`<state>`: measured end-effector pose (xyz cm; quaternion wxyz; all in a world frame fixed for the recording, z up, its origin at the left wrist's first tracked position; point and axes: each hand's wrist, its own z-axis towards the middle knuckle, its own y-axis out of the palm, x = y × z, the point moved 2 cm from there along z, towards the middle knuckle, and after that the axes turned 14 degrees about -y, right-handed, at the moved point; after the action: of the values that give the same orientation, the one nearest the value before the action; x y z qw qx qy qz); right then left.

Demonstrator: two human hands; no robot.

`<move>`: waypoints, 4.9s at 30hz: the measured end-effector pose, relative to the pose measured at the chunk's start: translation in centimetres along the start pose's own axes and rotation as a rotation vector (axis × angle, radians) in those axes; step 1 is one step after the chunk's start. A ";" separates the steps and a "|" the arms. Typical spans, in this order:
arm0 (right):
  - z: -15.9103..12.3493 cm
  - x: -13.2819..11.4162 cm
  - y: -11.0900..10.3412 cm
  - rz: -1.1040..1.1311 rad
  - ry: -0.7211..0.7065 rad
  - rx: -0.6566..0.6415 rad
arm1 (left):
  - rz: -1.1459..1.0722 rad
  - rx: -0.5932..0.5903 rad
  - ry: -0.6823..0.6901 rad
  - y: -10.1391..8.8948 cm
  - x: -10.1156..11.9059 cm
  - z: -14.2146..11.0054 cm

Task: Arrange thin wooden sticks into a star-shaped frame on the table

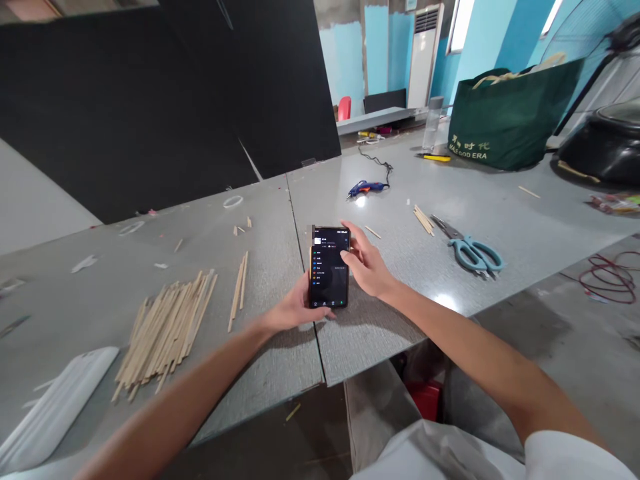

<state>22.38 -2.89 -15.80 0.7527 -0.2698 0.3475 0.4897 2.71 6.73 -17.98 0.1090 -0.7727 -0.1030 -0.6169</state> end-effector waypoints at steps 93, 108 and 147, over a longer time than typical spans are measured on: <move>0.3 0.0 -0.1 -0.099 0.074 0.095 | -0.328 -0.007 -0.186 -0.4 0.0 0.3; 0.4 -0.4 -0.1 -0.099 0.095 0.079 | -0.338 -0.097 -0.133 -0.3 0.5 0.1; 0.4 0.0 0.1 -0.062 0.072 0.039 | -0.266 -0.110 -0.062 -0.7 -0.1 -0.1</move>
<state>22.36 -2.61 -15.56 0.7596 -0.2830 0.3755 0.4493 2.42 7.41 -18.00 -0.0194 -0.7757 -0.1740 -0.6063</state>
